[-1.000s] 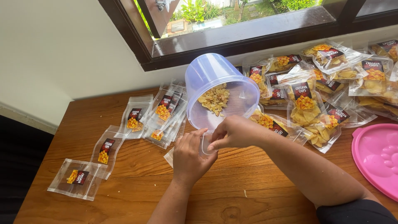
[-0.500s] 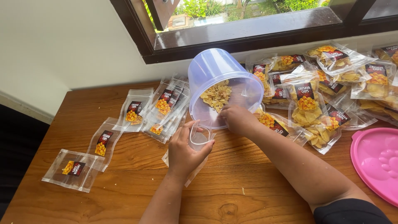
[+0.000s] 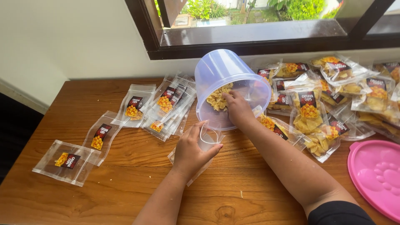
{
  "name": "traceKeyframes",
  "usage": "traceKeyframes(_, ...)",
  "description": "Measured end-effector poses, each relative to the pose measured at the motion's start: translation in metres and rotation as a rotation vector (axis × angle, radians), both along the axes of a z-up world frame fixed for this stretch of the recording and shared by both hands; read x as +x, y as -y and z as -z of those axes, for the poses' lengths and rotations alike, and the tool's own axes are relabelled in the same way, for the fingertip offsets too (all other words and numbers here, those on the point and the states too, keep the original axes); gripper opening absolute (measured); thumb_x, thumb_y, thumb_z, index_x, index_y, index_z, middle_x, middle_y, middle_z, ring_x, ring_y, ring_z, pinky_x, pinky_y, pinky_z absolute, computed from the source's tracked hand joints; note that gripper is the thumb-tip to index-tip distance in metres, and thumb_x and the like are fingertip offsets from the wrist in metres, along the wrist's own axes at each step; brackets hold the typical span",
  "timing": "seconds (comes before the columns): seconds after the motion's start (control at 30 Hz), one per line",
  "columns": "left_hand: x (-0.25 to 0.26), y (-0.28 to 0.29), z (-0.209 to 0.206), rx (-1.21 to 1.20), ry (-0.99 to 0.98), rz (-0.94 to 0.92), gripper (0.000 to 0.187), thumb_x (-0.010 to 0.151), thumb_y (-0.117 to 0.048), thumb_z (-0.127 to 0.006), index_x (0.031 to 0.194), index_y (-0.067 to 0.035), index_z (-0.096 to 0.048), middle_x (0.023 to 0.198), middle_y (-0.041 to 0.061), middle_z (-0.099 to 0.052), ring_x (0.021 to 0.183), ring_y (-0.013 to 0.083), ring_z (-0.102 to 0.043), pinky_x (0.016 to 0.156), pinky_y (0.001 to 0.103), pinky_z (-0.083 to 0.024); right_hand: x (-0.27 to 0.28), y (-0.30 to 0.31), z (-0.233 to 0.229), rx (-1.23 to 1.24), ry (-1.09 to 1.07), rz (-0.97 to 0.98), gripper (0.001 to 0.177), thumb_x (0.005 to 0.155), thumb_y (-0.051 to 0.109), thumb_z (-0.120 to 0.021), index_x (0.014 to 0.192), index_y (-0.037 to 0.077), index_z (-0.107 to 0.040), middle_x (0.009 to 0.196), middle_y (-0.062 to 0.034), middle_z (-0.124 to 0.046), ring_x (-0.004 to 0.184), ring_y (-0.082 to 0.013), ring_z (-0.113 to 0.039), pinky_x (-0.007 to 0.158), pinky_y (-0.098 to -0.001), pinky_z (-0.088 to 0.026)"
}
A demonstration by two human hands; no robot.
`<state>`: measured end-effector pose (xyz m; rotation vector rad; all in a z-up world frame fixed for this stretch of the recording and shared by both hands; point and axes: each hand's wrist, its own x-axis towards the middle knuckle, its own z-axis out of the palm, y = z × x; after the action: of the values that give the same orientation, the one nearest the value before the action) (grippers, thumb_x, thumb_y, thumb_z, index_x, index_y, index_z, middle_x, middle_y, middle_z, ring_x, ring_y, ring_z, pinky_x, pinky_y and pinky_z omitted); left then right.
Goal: Packaging cassava chips into small plastic bags using a measuring cup to transfer them from a larger container.
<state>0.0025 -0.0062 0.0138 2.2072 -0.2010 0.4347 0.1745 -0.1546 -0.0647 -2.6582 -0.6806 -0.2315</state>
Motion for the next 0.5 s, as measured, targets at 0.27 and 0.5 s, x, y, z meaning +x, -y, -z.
traceKeyframes(0.27,0.002,-0.001,0.006,0.003,-0.078,-0.025,0.069,0.058,-0.036,-0.073,0.114,-0.007,-0.047,0.094,0.017,-0.058,0.090,0.0365,-0.058,0.079,0.046,-0.043,0.033,-0.019,-0.008,-0.014,-0.132,-0.090,0.059,0.066,0.015,-0.070,0.120,0.020,-0.048,0.114,-0.0104,-0.049,0.097,-0.0307,-0.058,0.079,-0.0374,-0.051)
traceKeyframes(0.5,0.005,-0.001,0.010,-0.028,-0.094,-0.017,0.065,0.059,-0.035,-0.072,0.112,-0.008,-0.048,0.089,0.013,-0.060,0.087,0.0341,-0.059,0.078,0.045,-0.044,0.026,-0.029,-0.012,-0.206,0.048,-0.220,0.041,0.071,0.010,-0.054,0.111,0.014,-0.054,0.113,-0.0143,-0.045,0.102,-0.0374,-0.051,0.082,-0.0408,-0.046)
